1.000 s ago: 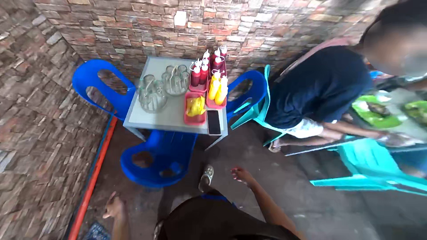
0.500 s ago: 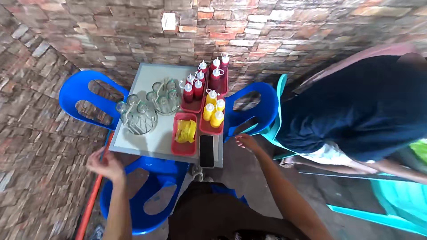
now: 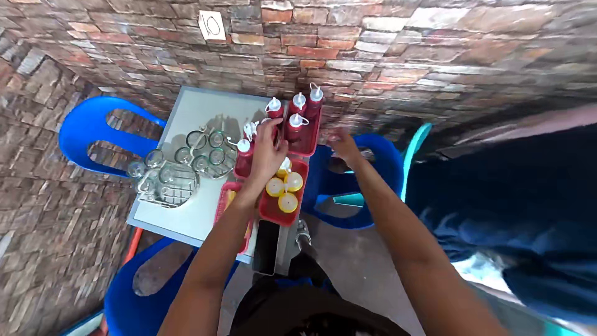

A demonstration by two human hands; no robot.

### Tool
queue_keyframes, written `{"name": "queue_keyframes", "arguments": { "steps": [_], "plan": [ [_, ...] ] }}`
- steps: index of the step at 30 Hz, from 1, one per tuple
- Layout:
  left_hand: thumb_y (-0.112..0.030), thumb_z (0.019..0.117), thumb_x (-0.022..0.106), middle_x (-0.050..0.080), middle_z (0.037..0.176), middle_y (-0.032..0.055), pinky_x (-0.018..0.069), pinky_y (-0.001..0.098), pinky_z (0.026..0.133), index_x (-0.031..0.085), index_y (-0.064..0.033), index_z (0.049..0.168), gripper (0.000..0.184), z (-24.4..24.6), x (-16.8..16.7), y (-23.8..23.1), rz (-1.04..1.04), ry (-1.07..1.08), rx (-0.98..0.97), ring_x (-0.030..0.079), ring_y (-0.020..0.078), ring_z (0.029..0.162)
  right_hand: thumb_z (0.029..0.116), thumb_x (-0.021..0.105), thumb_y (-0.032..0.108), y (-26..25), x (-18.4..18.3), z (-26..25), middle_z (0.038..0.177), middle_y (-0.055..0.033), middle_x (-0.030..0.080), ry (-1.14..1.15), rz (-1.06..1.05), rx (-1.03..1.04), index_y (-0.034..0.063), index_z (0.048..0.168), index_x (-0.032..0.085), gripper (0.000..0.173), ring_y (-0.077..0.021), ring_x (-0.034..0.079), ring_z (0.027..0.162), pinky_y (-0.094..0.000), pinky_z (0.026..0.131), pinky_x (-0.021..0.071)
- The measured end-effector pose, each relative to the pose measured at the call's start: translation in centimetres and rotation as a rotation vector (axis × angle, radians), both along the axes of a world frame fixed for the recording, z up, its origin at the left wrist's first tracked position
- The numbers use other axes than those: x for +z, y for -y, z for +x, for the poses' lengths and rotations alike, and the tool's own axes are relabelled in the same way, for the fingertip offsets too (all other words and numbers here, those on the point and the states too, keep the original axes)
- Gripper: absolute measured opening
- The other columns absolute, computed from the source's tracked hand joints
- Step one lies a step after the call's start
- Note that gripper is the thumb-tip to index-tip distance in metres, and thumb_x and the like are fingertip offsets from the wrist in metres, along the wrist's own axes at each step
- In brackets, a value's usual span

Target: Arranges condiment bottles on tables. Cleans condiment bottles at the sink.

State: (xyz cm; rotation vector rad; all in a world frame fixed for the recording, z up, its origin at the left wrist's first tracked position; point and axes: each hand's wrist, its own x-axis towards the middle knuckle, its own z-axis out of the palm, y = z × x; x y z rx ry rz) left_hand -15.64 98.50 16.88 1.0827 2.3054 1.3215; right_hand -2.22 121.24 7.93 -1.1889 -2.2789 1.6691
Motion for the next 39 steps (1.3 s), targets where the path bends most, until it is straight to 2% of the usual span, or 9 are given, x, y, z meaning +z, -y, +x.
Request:
{"name": "queue_keyframes", "arguments": {
  "steps": [5, 8, 10, 13, 16, 18, 24, 31, 39],
  "plan": [
    [-0.001, 0.0776, 0.084, 0.037, 0.16, 0.0205, 0.0501, 0.0612, 0.101, 0.029, -0.0143, 0.159, 0.099, -1.2, -1.7, -6.3, -0.266, 0.007, -0.006, 0.051, 0.046, 0.133, 0.0726, 0.087, 0.004, -6.5, -2.7, -6.1, 0.157, -0.0343, 0.032, -0.245, 0.229, 0.045, -0.0039, 0.157, 0.027, 0.103, -0.0472, 0.036, 0.145, -0.0567, 0.117, 0.0363],
    [-0.009, 0.0819, 0.083, 0.036, 0.16, 0.0194, 0.0505, 0.0624, 0.099, 0.029, -0.0167, 0.16, 0.095, -1.9, -2.9, -9.8, -0.357, -0.023, 0.027, 0.048, 0.0467, 0.136, 0.0736, 0.086, 0.002, -8.8, -2.6, -8.8, 0.165, -0.0305, 0.02, -0.288, 0.161, 0.157, -0.0014, 0.162, 0.013, 0.115, -0.0441, 0.024, 0.152, -0.0553, 0.123, 0.0279],
    [-0.016, 0.085, 0.082, 0.044, 0.154, 0.022, 0.0507, 0.0636, 0.098, 0.03, -0.0153, 0.159, 0.091, -2.3, -4.1, -11.5, -0.351, -0.06, 0.069, 0.05, 0.0471, 0.134, 0.0725, 0.084, -0.002, -9.4, -1.8, -10.1, 0.166, -0.0269, 0.021, -0.291, 0.066, 0.222, 0.0043, 0.164, 0.01, 0.118, -0.0405, 0.029, 0.151, -0.0544, 0.119, 0.0343],
    [-0.026, 0.0906, 0.077, 0.055, 0.142, 0.0196, 0.0505, 0.0635, 0.096, 0.034, -0.0136, 0.157, 0.08, -2.7, -6.3, -13.0, -0.347, -0.116, 0.134, 0.051, 0.0444, 0.131, 0.0704, 0.087, 0.001, -10.4, -2.5, -11.6, 0.159, -0.0259, 0.036, -0.262, 0.026, 0.276, 0.0088, 0.162, 0.023, 0.112, -0.0391, 0.041, 0.144, -0.0556, 0.114, 0.0404],
    [-0.033, 0.0978, 0.07, 0.06, 0.131, 0.023, 0.0453, 0.061, 0.104, 0.057, -0.0023, 0.132, 0.048, -3.0, -8.4, -13.9, -0.254, -0.175, 0.194, 0.052, 0.0462, 0.128, 0.068, 0.092, 0.017, -10.7, -4.5, -12.3, 0.144, -0.0263, 0.052, -0.253, 0.073, 0.279, 0.005, 0.141, 0.057, 0.082, -0.0408, 0.046, 0.137, -0.0575, 0.114, 0.039],
    [-0.024, 0.1033, 0.062, 0.061, 0.127, 0.0258, 0.0412, 0.0605, 0.107, 0.065, 0.0015, 0.121, 0.031, -3.0, -8.6, -14.4, -0.167, -0.121, 0.204, 0.052, 0.0466, 0.125, 0.0686, 0.093, 0.018, -10.3, -4.8, -12.3, 0.139, -0.0255, 0.056, -0.269, 0.038, 0.269, 0.0054, 0.133, 0.063, 0.072, -0.0399, 0.049, 0.133, -0.0584, 0.112, 0.0393],
    [-0.002, 0.102, 0.054, 0.067, 0.119, 0.0239, 0.0509, 0.0489, 0.102, 0.07, 0.0061, 0.112, 0.02, -3.9, -6.7, -15.1, -0.107, 0.193, 0.261, 0.066, 0.0344, 0.113, 0.0812, 0.085, 0.01, -9.2, -1.9, -11.4, 0.133, -0.0243, 0.061, -0.165, 0.009, 0.275, -0.0001, 0.139, 0.055, 0.066, -0.033, 0.058, 0.126, -0.05, 0.109, 0.0456],
    [-0.011, 0.1055, 0.055, 0.064, 0.116, 0.0183, 0.0561, 0.0453, 0.087, 0.067, -0.0001, 0.112, 0.018, -2.4, -2.6, -11.9, 0.08, 0.103, 0.289, 0.065, 0.0293, 0.101, 0.0846, 0.086, 0.026, -8.8, 2.1, -8.4, 0.131, -0.0202, 0.064, -0.127, 0.074, 0.19, 0.0085, 0.14, 0.056, 0.065, -0.0338, 0.062, 0.12, -0.0584, 0.102, 0.0489],
    [-0.002, 0.1037, 0.049, 0.054, 0.098, 0.0102, 0.0499, 0.0252, 0.077, 0.065, 0.0027, 0.095, 0.019, -0.2, 9.4, -4.8, 0.536, -0.001, 0.323, 0.055, 0.0136, 0.089, 0.0837, 0.083, 0.028, -4.8, 11.8, -6.5, 0.123, -0.0158, 0.067, -0.351, 0.327, 0.243, 0.0019, 0.134, 0.06, 0.061, -0.0189, 0.066, 0.112, -0.0415, 0.1, 0.0538]
  ]
}}
